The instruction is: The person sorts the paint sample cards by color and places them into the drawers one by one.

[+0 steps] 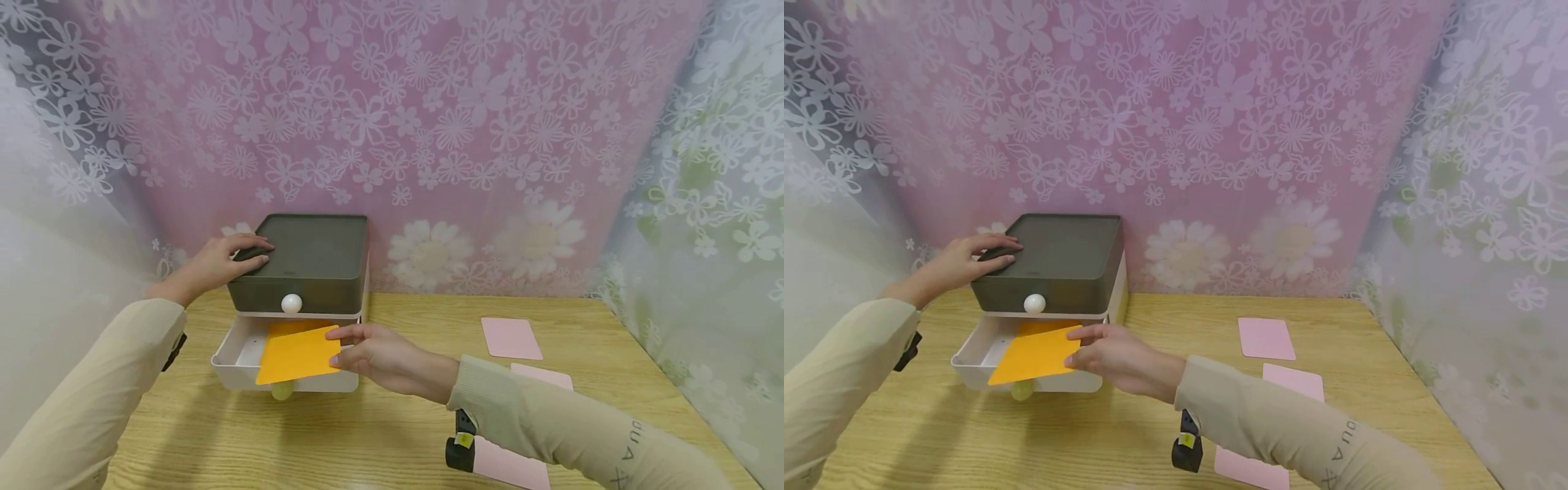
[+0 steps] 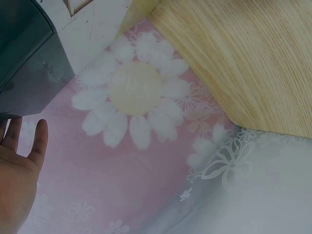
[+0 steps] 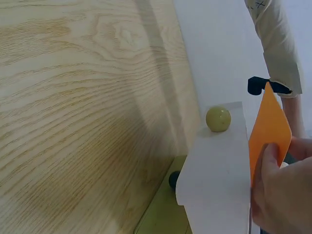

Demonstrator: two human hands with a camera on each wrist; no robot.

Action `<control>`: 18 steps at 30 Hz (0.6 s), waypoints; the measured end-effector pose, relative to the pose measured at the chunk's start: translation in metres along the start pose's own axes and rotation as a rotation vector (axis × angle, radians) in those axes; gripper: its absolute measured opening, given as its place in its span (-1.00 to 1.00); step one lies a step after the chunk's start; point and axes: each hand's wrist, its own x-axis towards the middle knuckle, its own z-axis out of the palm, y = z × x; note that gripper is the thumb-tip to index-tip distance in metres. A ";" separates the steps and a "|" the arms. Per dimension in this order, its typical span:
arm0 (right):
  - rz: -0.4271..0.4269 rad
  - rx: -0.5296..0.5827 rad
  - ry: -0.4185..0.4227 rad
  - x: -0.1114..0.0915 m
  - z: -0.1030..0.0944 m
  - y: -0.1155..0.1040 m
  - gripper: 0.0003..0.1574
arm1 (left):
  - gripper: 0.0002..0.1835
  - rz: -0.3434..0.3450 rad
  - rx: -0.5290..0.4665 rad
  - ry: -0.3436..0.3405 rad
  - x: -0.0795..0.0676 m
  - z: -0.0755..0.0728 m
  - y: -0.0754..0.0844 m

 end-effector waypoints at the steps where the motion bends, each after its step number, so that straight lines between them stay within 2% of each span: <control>1: 0.002 0.008 0.022 0.003 0.002 0.000 -0.46 | -0.59 0.002 0.000 0.005 0.000 0.000 0.000; 11: 0.004 -0.001 0.207 0.038 0.020 0.004 -0.50 | -0.60 -0.009 -0.007 -0.024 -0.003 -0.002 0.000; 18: -0.018 -0.155 0.241 0.055 0.028 0.010 -0.43 | -0.60 0.001 -0.009 -0.023 -0.002 -0.002 0.001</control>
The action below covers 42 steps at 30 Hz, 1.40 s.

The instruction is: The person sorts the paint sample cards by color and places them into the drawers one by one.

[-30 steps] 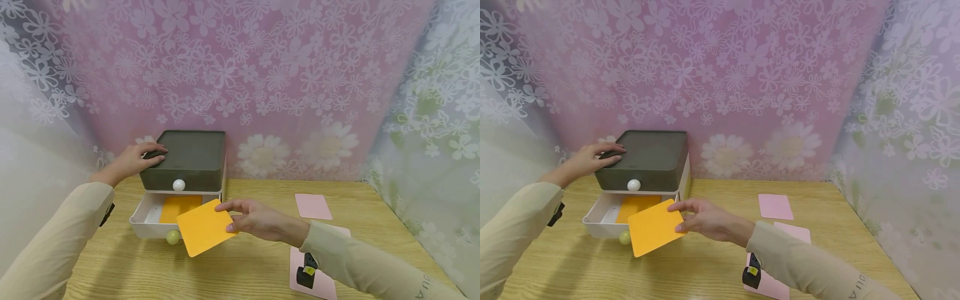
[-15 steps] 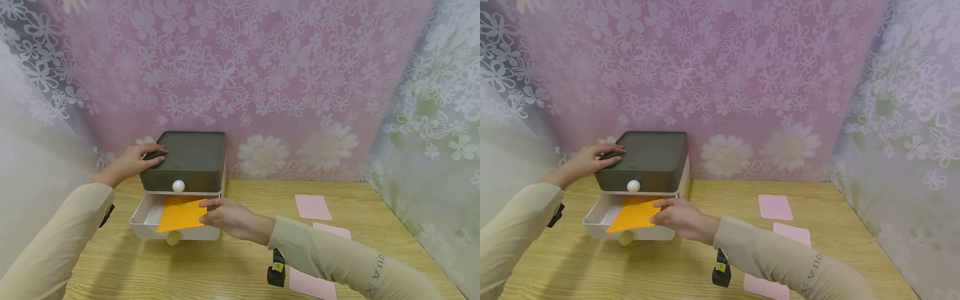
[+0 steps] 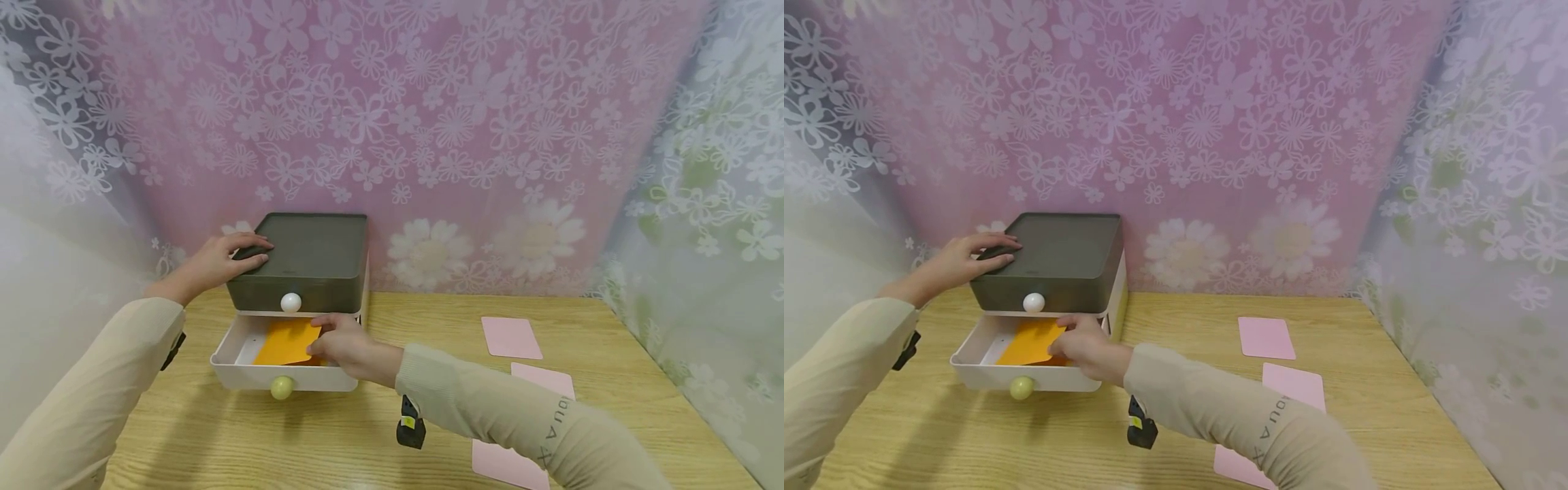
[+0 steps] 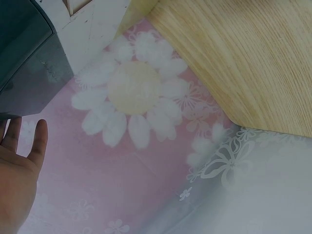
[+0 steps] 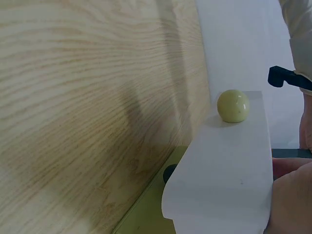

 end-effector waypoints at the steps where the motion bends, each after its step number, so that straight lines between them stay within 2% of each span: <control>1: -0.007 -0.015 0.003 0.002 0.001 0.000 -0.43 | -0.60 0.001 -0.001 0.000 0.001 0.000 0.000; 7: 0.001 -0.067 -0.019 0.007 0.003 0.001 -0.40 | -0.60 -0.008 -0.003 -0.006 0.001 -0.001 0.000; 15: 0.035 -0.138 -0.066 0.005 0.000 -0.002 -0.33 | -0.59 -0.006 -0.003 -0.008 0.001 -0.001 0.002; 27: 0.052 -0.149 -0.043 -0.001 -0.005 -0.007 -0.28 | -0.59 -0.003 0.005 -0.012 0.000 -0.001 0.002; 30: 0.045 -0.107 -0.035 -0.004 -0.007 -0.008 -0.32 | -0.59 0.000 0.007 -0.009 0.000 -0.001 0.002; 36: -0.012 0.060 -0.051 -0.016 -0.008 -0.014 -0.53 | -0.61 -0.002 0.009 0.009 0.000 0.000 -0.001; 39: -0.040 0.170 -0.099 -0.027 -0.008 -0.016 -0.63 | -0.61 -0.005 0.010 0.011 0.001 0.000 0.000; 42: -0.045 0.271 -0.196 -0.038 -0.007 -0.016 -0.65 | -0.61 -0.007 0.007 0.017 0.001 0.000 0.000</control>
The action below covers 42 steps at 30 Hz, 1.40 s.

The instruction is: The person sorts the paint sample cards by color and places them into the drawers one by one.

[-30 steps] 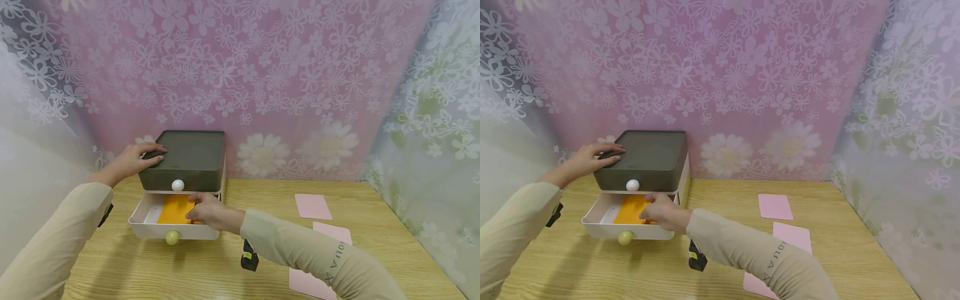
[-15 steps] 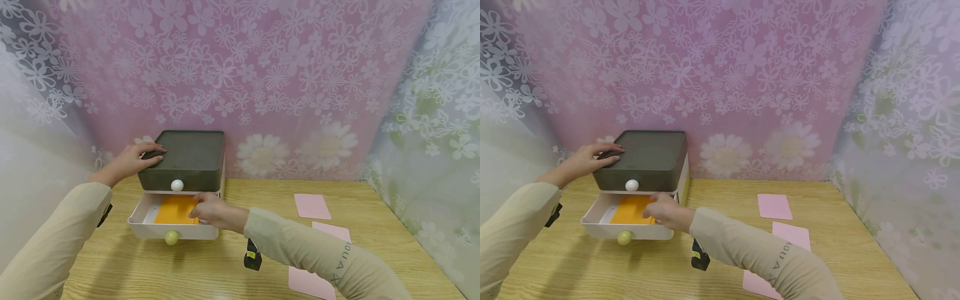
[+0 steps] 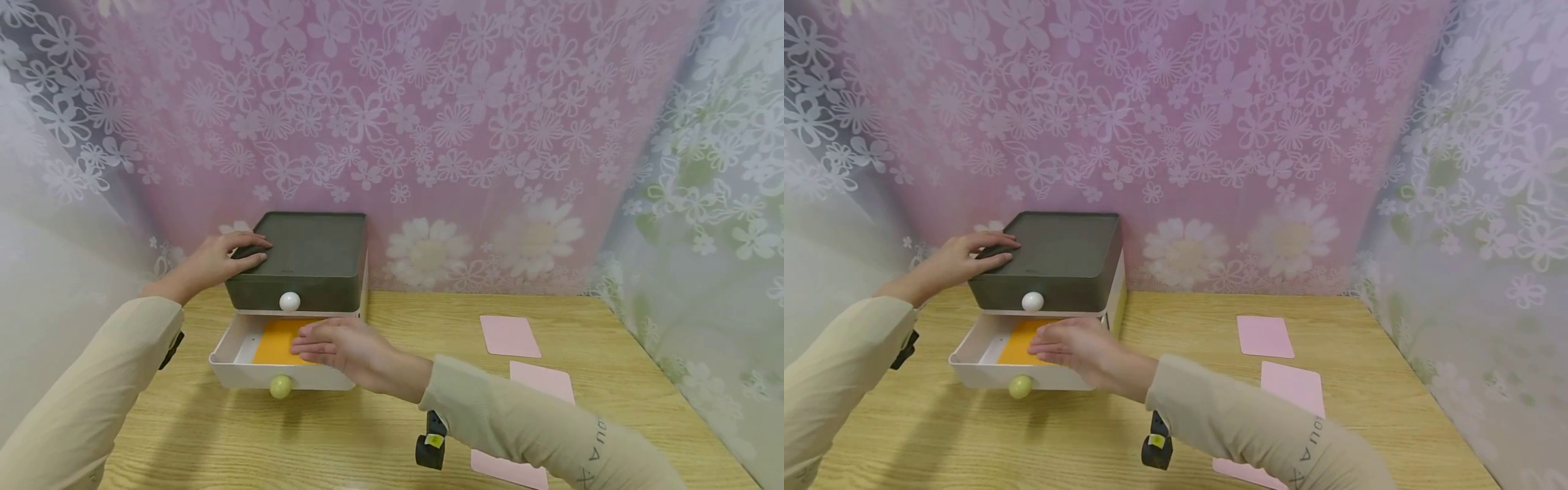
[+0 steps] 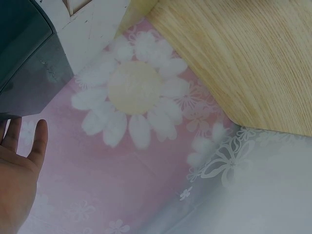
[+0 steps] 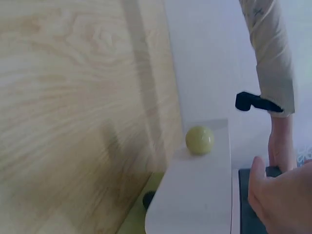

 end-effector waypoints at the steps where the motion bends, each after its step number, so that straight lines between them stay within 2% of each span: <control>1: 0.007 0.023 -0.036 -0.003 0.001 0.001 -0.64 | -0.61 -0.003 -0.003 0.002 0.000 0.000 0.000; 6: 0.078 0.081 -0.174 -0.012 0.004 0.015 -0.48 | -0.63 -0.016 -0.004 0.018 0.003 0.001 -0.003; 11: 0.169 0.113 -0.228 -0.013 0.004 0.037 -0.36 | -0.63 -0.009 0.009 0.013 0.002 0.001 -0.003; 17: 0.247 0.149 -0.183 -0.004 0.005 0.065 -0.32 | -0.62 -0.001 0.013 0.002 0.001 0.001 -0.002; 23: 0.282 0.259 -0.131 0.005 0.009 0.081 -0.26 | -0.61 -0.032 -0.014 -0.009 0.001 0.002 -0.003; 30: 0.243 0.347 -0.077 0.014 0.016 0.089 -0.29 | -0.61 -0.032 -0.017 -0.006 0.001 0.001 -0.003; 35: 0.209 0.346 -0.047 0.019 0.019 0.091 -0.39 | -0.59 -0.038 -0.013 -0.011 0.001 0.001 -0.003; 42: 0.210 0.333 -0.027 0.020 0.019 0.092 -0.42 | -0.58 -0.042 -0.009 -0.014 0.001 0.002 -0.002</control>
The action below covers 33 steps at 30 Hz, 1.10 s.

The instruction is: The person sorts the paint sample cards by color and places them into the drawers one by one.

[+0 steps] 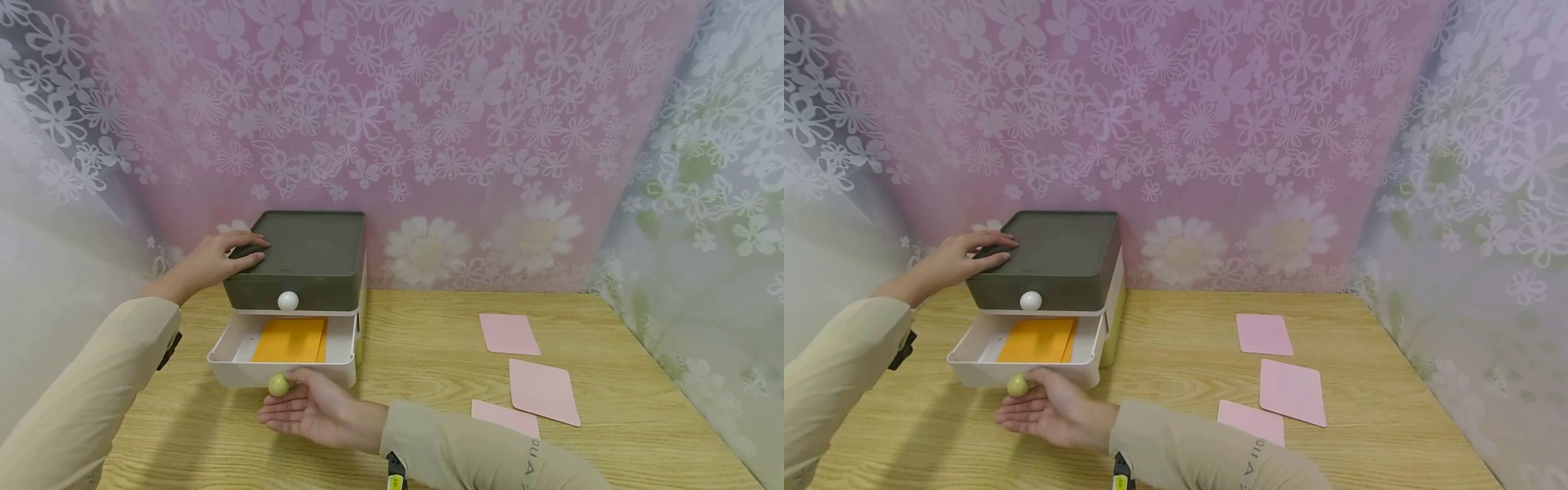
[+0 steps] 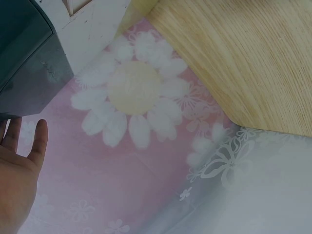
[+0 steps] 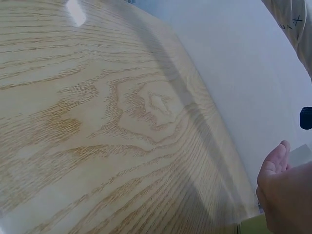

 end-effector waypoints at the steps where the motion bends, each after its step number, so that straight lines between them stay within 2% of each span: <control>1: 0.003 -0.002 0.001 0.000 0.000 -0.001 -0.42 | -0.59 0.001 -0.001 0.001 0.000 0.000 0.000; 7: 0.007 -0.030 -0.001 0.008 -0.005 -0.011 -0.38 | -0.60 0.003 -0.008 0.001 -0.001 0.000 0.001; 12: 0.004 -0.031 0.007 0.024 -0.013 -0.027 -0.36 | -0.58 0.000 -0.009 -0.003 -0.001 0.000 0.001; 17: -0.015 -0.039 0.023 0.042 -0.021 -0.041 -0.42 | -0.58 -0.002 -0.006 -0.003 -0.002 0.000 0.003; 21: -0.009 -0.032 0.028 0.053 -0.027 -0.050 -0.36 | -0.58 0.004 -0.001 0.002 -0.001 0.001 0.004; 28: -0.001 -0.011 0.030 0.058 -0.029 -0.051 -0.34 | -0.56 -0.001 -0.016 0.002 -0.001 0.000 0.003; 33: 0.007 -0.048 -0.044 0.052 -0.032 -0.042 -0.24 | -0.55 -0.007 -0.014 -0.008 -0.001 -0.001 0.003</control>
